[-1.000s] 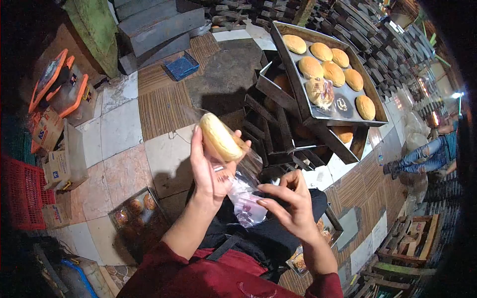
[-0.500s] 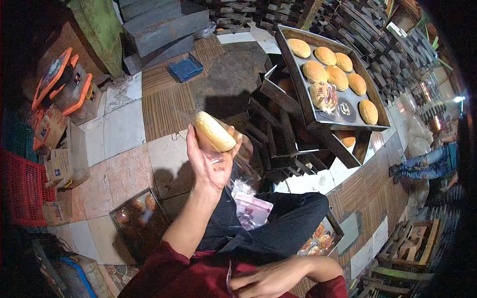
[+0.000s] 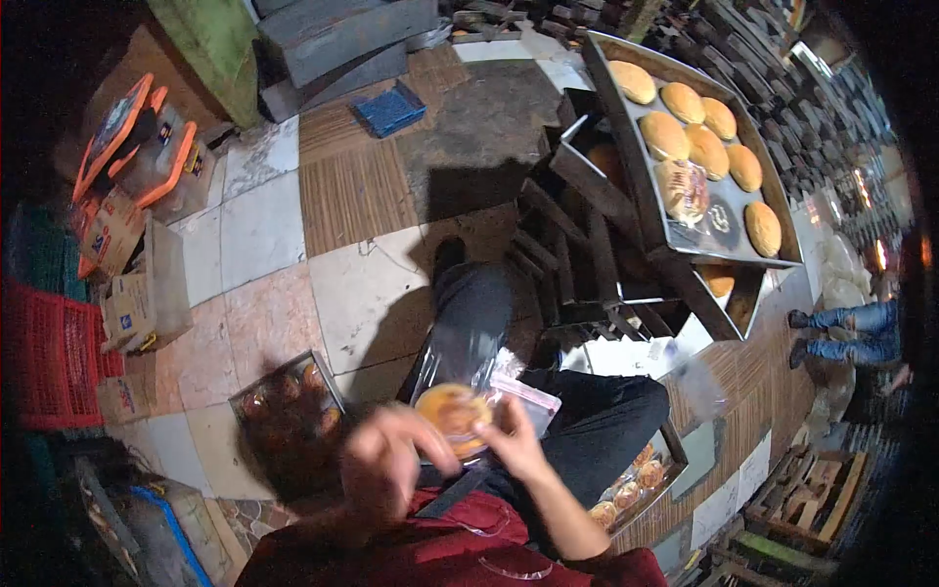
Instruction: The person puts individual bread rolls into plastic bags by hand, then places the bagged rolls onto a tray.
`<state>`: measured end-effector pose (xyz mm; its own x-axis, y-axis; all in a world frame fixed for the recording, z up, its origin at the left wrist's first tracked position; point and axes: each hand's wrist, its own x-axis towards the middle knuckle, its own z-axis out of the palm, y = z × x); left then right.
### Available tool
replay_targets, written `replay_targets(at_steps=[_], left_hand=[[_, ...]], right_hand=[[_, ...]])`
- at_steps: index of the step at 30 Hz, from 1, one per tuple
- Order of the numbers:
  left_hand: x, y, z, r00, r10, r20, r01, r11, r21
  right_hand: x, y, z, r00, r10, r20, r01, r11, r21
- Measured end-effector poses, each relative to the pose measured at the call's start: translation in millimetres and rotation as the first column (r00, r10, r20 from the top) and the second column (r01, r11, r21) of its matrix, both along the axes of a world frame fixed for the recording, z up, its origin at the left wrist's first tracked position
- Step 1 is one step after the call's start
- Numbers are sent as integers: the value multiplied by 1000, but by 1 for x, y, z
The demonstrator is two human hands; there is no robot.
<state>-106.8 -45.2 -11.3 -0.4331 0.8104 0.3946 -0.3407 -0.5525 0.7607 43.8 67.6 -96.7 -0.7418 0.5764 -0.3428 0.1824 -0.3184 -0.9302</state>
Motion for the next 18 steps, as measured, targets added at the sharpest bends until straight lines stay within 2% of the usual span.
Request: replay_targets(at_steps=[1, 2, 4, 5, 6, 8, 9, 10, 11, 12, 14, 15, 16, 18], left_hand=[[-3, 0, -5, 946, 270, -180, -320, 864, -388], [-8, 0, -9, 804, 403, -437, -593, 499, -632], [-6, -3, -58, 760, 364, -538, -648, 363, -670], [-8, -6, -72, 862, 307, -404, -498, 362, -788], [-7, -5, -80, 885, 220, -410, -465, 393, -793], [-13, 10, -82, 934, 100, -344, -353, 419, -837], [-17, 16, -82, 935, 96, -341, -348, 425, -836], [-22, 23, -82, 945, -20, -327, -296, 373, -879], [-25, 28, -81, 942, -131, -308, -255, 316, -914], [-24, 29, -76, 941, -133, -312, -257, 321, -912], [-20, 29, -50, 945, -40, -326, -257, 529, -809], [-22, 28, -23, 845, -35, -534, -396, 630, -668], [-22, 24, -5, 765, 45, -643, -449, 753, -481], [-20, 16, 22, 668, 189, -719, -398, 908, -131]], right_hand=[[7, -11, -15, 993, 55, 109, -60, 997, 44], [13, -20, -30, 984, 48, 173, -55, 998, 35], [14, -19, -25, 990, -14, 138, 28, 994, -105], [7, -15, -20, 992, -97, 85, 101, 994, -47], [5, -9, -27, 986, -140, 86, 141, 990, -14], [0, 9, -35, 968, -195, 160, 211, 973, -89], [-14, 14, -20, 963, -221, 152, 227, 974, -22], [-17, 14, -15, 962, -225, 151, 230, 973, -16], [-20, 16, -11, 978, -150, 146, 156, 987, -31], [-23, 16, -6, 987, -75, 142, 83, 995, -51], [-22, 11, 20, 988, -112, 105, 122, 988, -96], [-19, 10, 46, 991, -113, 67, 98, 976, 195], [-14, 10, 72, 994, -101, 37, 72, 880, 470], [-8, 11, 116, 978, -7, -208, 180, 535, 825]])
